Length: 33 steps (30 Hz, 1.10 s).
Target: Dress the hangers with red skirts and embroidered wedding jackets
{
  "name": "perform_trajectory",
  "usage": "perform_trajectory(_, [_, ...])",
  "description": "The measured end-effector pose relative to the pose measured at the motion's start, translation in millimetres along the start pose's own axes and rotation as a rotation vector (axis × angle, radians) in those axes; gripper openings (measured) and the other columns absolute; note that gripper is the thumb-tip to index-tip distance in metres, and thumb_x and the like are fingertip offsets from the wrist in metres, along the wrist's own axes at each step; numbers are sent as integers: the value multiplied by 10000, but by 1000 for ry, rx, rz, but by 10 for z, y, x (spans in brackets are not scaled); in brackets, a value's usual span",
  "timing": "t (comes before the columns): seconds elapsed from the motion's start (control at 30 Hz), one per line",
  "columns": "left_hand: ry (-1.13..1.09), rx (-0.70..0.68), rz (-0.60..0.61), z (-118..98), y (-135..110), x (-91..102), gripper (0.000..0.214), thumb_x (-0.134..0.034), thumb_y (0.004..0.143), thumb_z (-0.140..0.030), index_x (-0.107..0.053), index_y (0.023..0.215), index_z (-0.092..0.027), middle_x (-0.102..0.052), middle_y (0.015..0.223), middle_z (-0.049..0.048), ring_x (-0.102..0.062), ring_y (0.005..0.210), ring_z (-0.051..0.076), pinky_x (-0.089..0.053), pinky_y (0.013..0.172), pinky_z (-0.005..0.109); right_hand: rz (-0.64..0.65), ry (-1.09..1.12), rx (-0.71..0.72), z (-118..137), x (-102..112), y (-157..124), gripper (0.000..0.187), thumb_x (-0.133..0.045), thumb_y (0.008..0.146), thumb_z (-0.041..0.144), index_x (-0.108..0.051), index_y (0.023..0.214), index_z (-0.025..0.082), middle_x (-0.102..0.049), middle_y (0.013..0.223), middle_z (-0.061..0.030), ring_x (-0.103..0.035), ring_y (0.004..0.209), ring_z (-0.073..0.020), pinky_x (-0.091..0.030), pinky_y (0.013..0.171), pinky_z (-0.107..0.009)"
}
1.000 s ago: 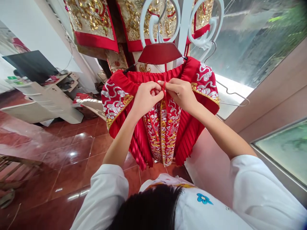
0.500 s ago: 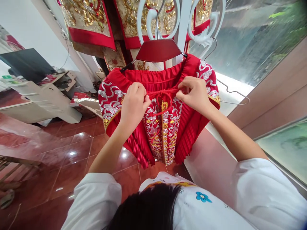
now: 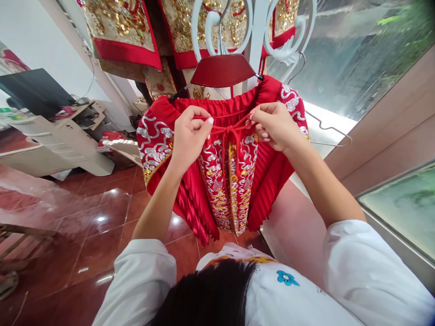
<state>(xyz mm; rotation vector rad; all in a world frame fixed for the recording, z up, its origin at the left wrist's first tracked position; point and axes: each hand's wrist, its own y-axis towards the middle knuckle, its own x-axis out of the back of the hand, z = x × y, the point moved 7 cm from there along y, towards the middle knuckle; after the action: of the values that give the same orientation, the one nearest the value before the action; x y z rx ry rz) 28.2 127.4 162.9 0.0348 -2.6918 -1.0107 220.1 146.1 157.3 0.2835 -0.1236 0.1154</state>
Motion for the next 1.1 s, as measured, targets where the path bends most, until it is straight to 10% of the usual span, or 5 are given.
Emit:
perform_trajectory(0.33, [111,0,25,-50,-53,55,66,-582,788,-154,-527,792,-192,-524,531,-45,-424,424,55,-298,405,189,98,155,-93,3,-73,-84,188,-526,801,298,-408,686,207,-392,531,43,-256,408,-45,-256,352,-193])
perform_trajectory(0.5, [81,46,53,-5,-79,99,82,-578,778,-135,-520,794,-190,-538,542,-40,-435,425,61,-322,409,194,186,-228,21,99,12,-162,196,-613,784,312,-481,698,196,-391,525,38,-299,463,-67,-278,421,-217])
perform_trajectory(0.87, [302,-91,-39,-153,-98,119,86,-593,796,-199,-507,796,-208,-513,511,-58,-395,408,66,-291,427,224,-413,-1219,245,541,332,-310,260,-463,865,330,-439,654,180,-501,633,-80,-543,768,-232,-325,646,-338])
perform_trajectory(1.1, [420,-175,-59,-102,-162,208,184,-654,758,-204,-483,692,-219,-465,461,-70,-410,424,90,-323,475,256,-366,-917,339,291,451,-229,360,-524,825,261,-300,547,215,-242,493,-8,-461,639,-187,-282,588,-317])
